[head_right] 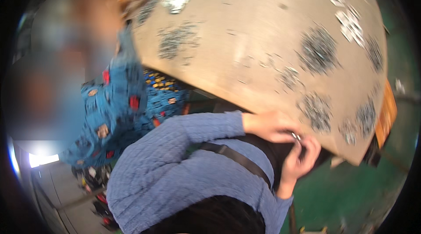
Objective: The person assembles metal frames by sliding hook-like pieces through them while seated at a table and then hangs the resulting chain of parts onto a vertical metal rack.
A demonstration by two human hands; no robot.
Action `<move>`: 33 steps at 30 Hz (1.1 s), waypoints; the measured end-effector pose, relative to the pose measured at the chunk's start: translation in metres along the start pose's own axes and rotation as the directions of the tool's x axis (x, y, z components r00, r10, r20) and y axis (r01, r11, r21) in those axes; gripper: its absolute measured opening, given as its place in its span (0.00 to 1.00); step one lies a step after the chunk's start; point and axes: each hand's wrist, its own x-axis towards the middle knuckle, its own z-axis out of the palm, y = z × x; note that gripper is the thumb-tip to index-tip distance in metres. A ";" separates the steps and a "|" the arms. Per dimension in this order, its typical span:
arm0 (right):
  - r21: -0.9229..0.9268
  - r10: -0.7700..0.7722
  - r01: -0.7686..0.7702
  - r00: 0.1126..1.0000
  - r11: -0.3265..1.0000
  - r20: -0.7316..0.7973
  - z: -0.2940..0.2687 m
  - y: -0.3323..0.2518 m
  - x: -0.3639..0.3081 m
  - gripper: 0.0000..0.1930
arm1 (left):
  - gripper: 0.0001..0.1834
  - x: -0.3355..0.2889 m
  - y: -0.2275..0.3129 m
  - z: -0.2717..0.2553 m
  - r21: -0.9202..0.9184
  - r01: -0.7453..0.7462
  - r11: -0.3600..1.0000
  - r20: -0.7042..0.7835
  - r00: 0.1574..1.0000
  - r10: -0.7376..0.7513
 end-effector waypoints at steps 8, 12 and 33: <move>0.033 -0.071 0.072 0.997 0.997 -0.029 -0.012 0.012 -0.020 0.06 | 0.08 -0.002 0.005 0.006 -0.175 -0.032 0.984 -0.003 0.999 0.032; 0.050 -0.085 0.085 0.996 0.995 0.001 -0.019 0.007 -0.023 0.06 | 0.08 -0.001 0.002 0.008 -0.182 -0.057 0.982 -0.006 0.998 0.057; 0.142 -0.315 0.326 0.944 0.934 -0.097 -0.092 -0.083 0.033 0.06 | 0.10 0.001 0.002 0.011 -0.212 -0.039 0.976 -0.040 0.999 0.031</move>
